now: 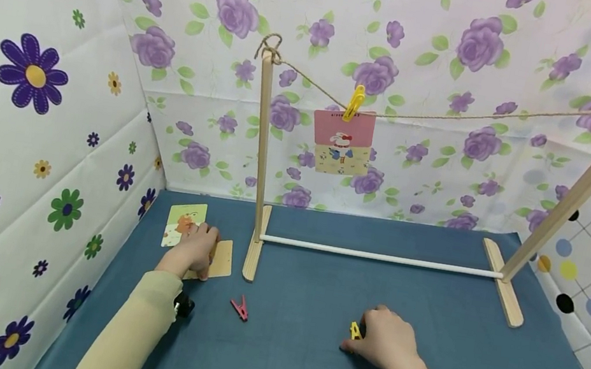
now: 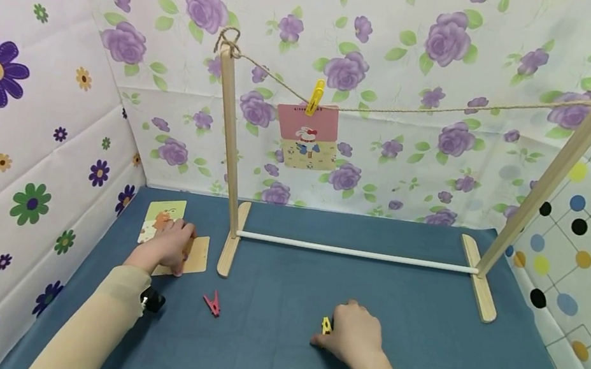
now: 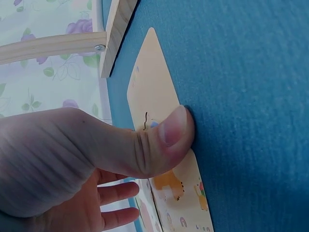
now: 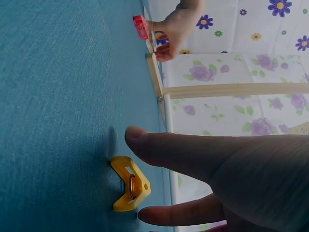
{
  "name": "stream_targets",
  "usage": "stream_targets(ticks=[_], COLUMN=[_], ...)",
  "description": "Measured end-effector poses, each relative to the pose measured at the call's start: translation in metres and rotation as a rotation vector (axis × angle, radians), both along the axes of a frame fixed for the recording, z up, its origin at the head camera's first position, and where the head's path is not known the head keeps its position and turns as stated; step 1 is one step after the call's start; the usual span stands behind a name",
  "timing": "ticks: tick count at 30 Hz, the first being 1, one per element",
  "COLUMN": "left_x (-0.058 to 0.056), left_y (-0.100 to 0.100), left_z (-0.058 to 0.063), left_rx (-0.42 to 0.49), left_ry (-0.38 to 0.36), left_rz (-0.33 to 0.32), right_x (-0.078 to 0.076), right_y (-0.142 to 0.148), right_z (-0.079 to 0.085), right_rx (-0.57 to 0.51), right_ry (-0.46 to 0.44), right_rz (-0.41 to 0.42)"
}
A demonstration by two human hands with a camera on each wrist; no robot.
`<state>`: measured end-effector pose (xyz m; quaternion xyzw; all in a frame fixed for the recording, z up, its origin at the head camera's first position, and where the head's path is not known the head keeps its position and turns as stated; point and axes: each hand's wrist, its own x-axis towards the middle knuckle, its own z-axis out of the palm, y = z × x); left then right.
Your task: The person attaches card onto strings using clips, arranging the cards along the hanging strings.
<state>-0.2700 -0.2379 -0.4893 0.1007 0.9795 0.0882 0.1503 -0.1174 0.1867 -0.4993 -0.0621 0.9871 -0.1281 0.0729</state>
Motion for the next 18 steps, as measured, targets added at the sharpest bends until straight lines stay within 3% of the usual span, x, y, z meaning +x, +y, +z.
stream_targets(ticks=[11, 18], left_x=[-0.0014, 0.0018], left_y=[-0.0015, -0.0019], left_z=[-0.0009, -0.0019], left_rx=[0.020, 0.041], left_ry=[-0.001, 0.002], left_rz=[0.016, 0.037], right_x=[0.0005, 0.0020], right_y=[-0.0007, -0.0014], right_z=[0.0023, -0.0008], right_rx=[0.047, 0.065], right_ry=[-0.041, -0.021], right_rz=[0.033, 0.053])
